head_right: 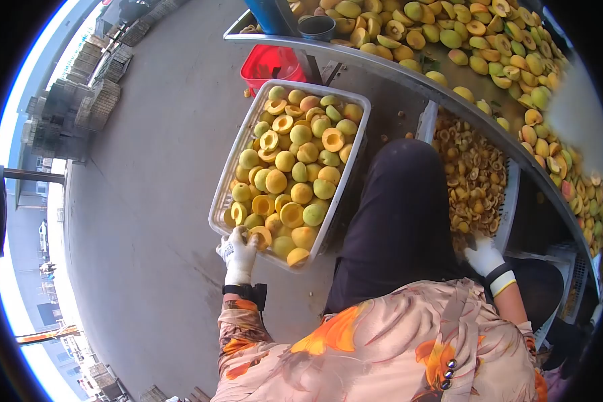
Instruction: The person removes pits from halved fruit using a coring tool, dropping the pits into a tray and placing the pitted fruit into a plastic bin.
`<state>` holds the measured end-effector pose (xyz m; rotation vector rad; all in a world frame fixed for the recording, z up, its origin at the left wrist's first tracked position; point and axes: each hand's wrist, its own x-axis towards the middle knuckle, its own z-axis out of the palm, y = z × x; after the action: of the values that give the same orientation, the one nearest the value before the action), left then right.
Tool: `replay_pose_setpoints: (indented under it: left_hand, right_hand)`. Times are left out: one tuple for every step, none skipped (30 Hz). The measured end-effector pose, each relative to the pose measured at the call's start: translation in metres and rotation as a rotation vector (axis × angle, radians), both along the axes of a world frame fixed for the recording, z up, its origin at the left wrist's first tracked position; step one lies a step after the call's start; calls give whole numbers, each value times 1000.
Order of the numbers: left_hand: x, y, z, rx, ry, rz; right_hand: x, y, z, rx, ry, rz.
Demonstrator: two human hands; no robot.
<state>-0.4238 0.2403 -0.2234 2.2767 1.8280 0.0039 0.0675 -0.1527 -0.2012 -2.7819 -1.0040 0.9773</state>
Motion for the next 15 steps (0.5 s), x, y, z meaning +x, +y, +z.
replay_pose_setpoints:
  left_hand:
    - [0, 0, 0, -6, 39, -25]
    - [0, 2, 1, -8, 77, -52]
    - [2, 3, 4, -8, 115, -81]
    - [5, 4, 10, -58, 136, -33]
    - [10, 3, 16, -109, 157, 12]
    - [16, 4, 26, -159, 177, 56]
    - [23, 6, 37, -157, 244, 56]
    - [29, 8, 49, -157, 315, 56]
    - [34, 9, 59, -161, 389, 60]
    - [38, 12, 65, -126, 463, 27]
    - [41, 20, 62, -170, 482, 46]
    - [43, 30, 55, -210, 501, 63]
    - [44, 39, 48, -246, 516, 75]
    - [43, 43, 40, -208, 463, 58]
    - [44, 43, 38, -212, 448, 59]
  right_hand:
    - [-1, 4, 2, 2, 24, -19]
    - [0, 3, -1, -3, 21, -10]
    - [0, 3, -4, -6, 18, -3]
    - [1, 3, -7, -8, 14, 0]
    - [2, 1, -9, -10, 17, 1]
    - [0, 3, -5, -11, 19, 0]
    - [-1, 4, -4, -13, 20, -2]
    - [1, 3, -5, 39, 25, 20]
    - [1, 2, -7, 87, 35, 45]
    - [2, 3, -10, 135, 47, 73]
    - [2, 3, -12, 146, 56, 65]
    - [0, 6, -13, 158, 64, 54]
    - [-1, 8, -12, 173, 66, 37]
    - [-1, 8, -12, 170, 66, 29]
    - [-1, 8, -10, 166, 65, 21]
